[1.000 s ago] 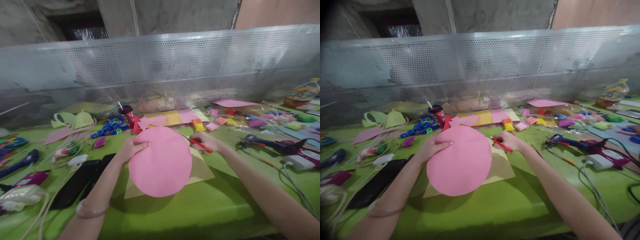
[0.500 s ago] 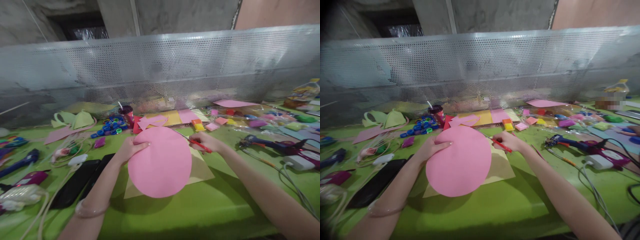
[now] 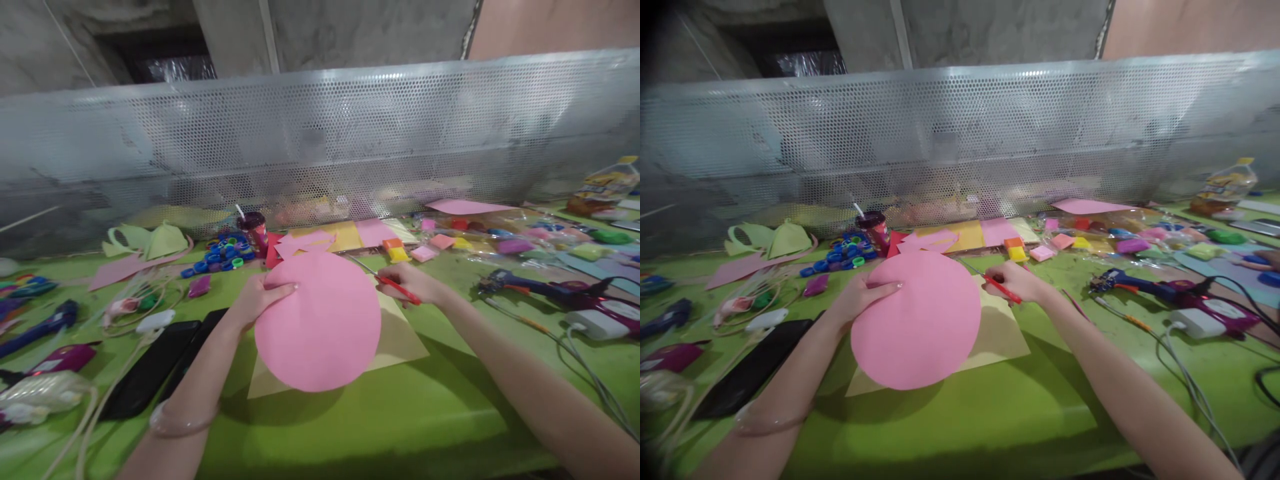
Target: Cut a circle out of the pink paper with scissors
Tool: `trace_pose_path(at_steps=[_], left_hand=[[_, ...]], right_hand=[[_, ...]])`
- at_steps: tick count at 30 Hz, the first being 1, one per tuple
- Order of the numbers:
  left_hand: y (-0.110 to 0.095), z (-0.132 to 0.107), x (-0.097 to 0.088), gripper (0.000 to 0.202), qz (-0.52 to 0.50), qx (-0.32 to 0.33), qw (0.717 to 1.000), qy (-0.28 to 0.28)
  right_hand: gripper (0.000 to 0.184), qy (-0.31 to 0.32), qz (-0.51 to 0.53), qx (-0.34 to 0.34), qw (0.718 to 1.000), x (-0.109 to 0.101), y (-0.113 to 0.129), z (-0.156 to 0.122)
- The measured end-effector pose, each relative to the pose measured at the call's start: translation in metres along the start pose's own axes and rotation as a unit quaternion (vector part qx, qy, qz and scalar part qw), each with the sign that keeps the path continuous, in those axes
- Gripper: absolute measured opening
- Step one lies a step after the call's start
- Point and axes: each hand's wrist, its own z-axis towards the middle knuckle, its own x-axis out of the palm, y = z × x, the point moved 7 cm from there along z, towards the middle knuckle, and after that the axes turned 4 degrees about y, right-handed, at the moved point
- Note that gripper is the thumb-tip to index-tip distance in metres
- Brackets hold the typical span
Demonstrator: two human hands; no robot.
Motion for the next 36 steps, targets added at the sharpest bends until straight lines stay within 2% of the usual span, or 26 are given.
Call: trace_pose_path(at_steps=[6,36], left_hand=[[-0.001,0.0,-0.004,0.035,-0.02,0.01,0.999,-0.039],[-0.008,-0.004,-0.001,0.035,-0.06,0.011,0.997,-0.049]], right_hand=[[0.017,-0.006,0.036,0.019,0.999,0.002,-0.001,0.0],[0.013,0.003,0.041,-0.008,0.999,0.004,0.008,0.0]])
